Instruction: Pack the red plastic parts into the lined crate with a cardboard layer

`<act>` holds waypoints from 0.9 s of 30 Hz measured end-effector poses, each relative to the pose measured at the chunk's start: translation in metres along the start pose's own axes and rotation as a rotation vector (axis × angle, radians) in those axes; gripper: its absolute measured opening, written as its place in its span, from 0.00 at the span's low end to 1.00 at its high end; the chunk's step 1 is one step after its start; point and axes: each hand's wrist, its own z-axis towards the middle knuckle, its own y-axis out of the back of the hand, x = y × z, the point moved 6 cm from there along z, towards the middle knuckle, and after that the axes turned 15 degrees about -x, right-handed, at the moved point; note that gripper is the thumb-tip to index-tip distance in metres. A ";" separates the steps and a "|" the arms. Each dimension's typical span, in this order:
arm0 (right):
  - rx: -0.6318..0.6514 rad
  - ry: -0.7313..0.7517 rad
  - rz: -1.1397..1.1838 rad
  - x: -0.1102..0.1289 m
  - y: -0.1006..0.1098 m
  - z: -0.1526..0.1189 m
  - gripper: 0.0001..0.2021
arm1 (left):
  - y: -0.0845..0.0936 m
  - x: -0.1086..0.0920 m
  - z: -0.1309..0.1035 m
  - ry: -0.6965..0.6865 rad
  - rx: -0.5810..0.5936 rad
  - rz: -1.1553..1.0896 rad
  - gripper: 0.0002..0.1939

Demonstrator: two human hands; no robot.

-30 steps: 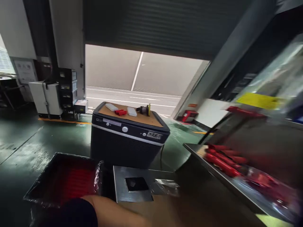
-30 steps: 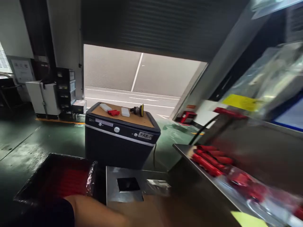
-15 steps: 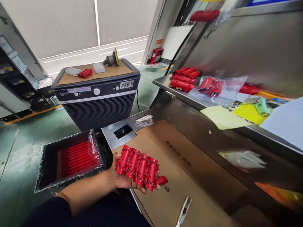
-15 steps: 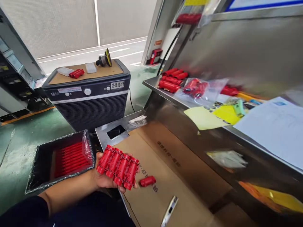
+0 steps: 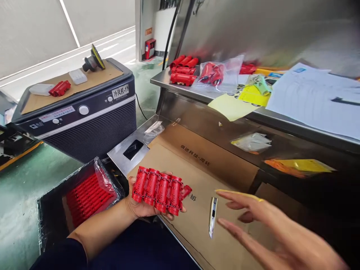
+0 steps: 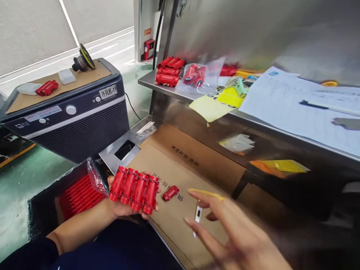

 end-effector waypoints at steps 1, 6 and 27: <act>0.018 0.001 0.034 0.006 -0.008 -0.013 0.18 | -0.001 -0.001 0.001 0.014 0.015 -0.012 0.55; 0.065 -0.189 0.189 0.011 -0.042 -0.052 0.14 | -0.004 -0.005 0.005 0.030 0.082 0.016 0.54; -0.054 -0.141 0.450 0.024 -0.092 -0.050 0.42 | 0.006 0.015 0.011 0.122 0.006 0.146 0.71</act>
